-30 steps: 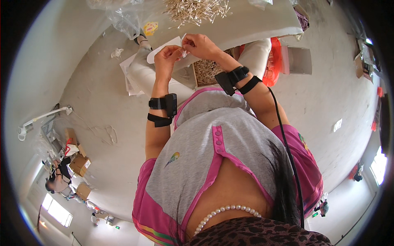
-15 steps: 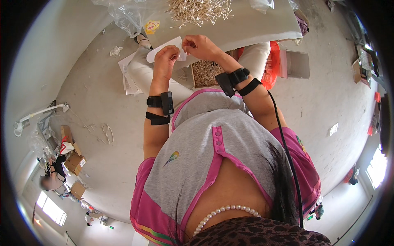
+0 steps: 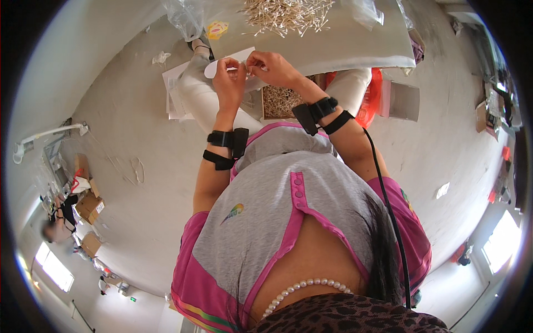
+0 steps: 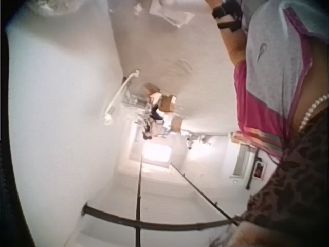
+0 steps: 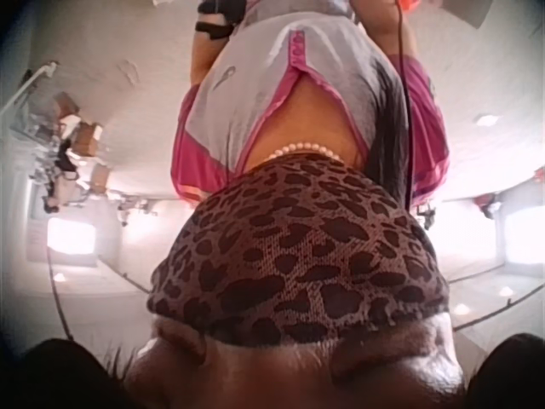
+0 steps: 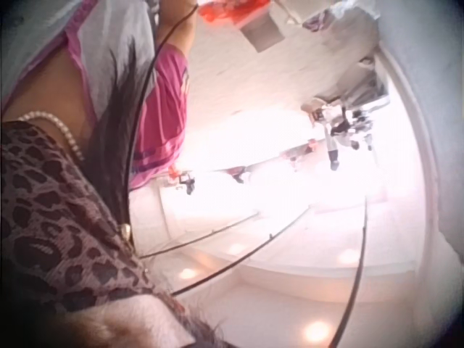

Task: Placing cotton swabs into plastic bags and sealing them for packaging.

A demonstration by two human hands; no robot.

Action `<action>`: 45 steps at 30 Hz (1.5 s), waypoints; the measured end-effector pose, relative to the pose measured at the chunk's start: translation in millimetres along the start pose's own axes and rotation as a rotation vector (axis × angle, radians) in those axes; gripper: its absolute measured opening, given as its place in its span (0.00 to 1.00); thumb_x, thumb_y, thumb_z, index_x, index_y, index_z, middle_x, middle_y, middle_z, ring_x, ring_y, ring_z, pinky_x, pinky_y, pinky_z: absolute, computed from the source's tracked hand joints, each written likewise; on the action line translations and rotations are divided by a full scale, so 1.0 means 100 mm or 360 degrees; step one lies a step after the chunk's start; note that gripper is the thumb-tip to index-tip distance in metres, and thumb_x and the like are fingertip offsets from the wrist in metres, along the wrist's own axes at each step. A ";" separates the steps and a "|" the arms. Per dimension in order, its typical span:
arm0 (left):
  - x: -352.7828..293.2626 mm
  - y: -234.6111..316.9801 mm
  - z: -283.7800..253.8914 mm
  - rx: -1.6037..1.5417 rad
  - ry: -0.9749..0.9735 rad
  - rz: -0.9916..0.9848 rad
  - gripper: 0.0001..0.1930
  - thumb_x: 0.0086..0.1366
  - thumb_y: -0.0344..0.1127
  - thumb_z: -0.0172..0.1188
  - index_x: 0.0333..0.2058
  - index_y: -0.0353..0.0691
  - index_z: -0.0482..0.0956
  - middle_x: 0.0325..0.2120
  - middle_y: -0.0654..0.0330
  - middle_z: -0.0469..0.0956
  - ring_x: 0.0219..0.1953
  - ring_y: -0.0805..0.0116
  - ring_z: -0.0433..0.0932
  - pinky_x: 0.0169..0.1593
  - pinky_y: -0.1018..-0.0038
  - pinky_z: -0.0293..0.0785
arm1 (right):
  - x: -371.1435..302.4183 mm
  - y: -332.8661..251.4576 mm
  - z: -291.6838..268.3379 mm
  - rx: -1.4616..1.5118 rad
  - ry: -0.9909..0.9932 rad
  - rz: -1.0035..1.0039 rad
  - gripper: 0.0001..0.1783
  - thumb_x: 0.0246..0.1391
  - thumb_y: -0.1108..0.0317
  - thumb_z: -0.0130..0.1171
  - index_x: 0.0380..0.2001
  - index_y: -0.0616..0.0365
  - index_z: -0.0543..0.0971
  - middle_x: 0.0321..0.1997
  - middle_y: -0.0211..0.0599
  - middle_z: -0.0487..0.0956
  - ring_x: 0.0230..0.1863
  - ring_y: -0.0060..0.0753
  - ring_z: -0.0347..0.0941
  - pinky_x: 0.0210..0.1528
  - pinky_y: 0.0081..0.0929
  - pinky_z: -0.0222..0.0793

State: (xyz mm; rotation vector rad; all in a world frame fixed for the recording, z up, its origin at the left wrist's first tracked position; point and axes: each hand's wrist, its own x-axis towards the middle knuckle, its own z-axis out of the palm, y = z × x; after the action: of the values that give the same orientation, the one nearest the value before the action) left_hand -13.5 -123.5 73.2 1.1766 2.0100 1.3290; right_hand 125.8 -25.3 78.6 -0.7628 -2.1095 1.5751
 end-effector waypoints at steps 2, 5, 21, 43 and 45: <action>-0.03 -0.01 -0.04 -0.0536 -0.0082 -0.0411 0.09 0.67 0.32 0.61 0.39 0.32 0.74 0.32 0.58 0.80 0.33 0.67 0.83 0.33 0.75 0.81 | 0.01 0.00 0.03 0.0051 -0.0025 -0.0013 0.06 0.57 0.75 0.58 0.37 0.66 0.78 0.32 0.37 0.83 0.36 0.26 0.81 0.42 0.26 0.76; -0.06 0.01 -0.13 -0.0752 -0.0133 -0.0692 0.09 0.66 0.31 0.61 0.38 0.31 0.74 0.32 0.57 0.79 0.32 0.65 0.85 0.30 0.74 0.83 | 0.03 0.01 0.10 0.0037 -0.0062 -0.0005 0.07 0.58 0.74 0.58 0.38 0.66 0.78 0.33 0.37 0.82 0.37 0.25 0.80 0.43 0.25 0.75; 0.08 -0.59 -0.25 -0.0214 0.0729 -0.0299 0.07 0.60 0.25 0.64 0.34 0.33 0.73 0.29 0.58 0.77 0.27 0.70 0.80 0.32 0.76 0.77 | 0.62 -0.07 0.66 -0.0181 0.0160 -0.0030 0.14 0.55 0.66 0.64 0.41 0.60 0.74 0.35 0.41 0.82 0.36 0.41 0.82 0.40 0.35 0.77; 0.12 -1.27 -0.32 0.0524 0.0717 -0.0424 0.08 0.61 0.29 0.64 0.36 0.34 0.74 0.33 0.52 0.76 0.32 0.58 0.80 0.38 0.66 0.79 | 1.51 0.58 1.25 -0.1078 -0.0525 -0.0428 0.09 0.58 0.69 0.52 0.41 0.55 0.76 0.41 0.46 0.82 0.44 0.54 0.79 0.45 0.45 0.76; 0.08 -1.26 -0.33 0.0588 0.0714 -0.0375 0.08 0.61 0.29 0.64 0.36 0.34 0.75 0.32 0.52 0.77 0.32 0.60 0.81 0.36 0.67 0.79 | 1.50 0.60 1.28 -0.1126 -0.0563 -0.0449 0.09 0.57 0.70 0.52 0.41 0.55 0.76 0.41 0.45 0.81 0.45 0.53 0.79 0.46 0.45 0.76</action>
State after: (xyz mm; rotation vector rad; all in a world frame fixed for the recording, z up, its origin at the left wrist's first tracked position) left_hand -93.2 -154.7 -25.2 0.7893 2.7118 1.2124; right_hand -56.6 -11.9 -16.8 -0.3606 -2.9295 0.8445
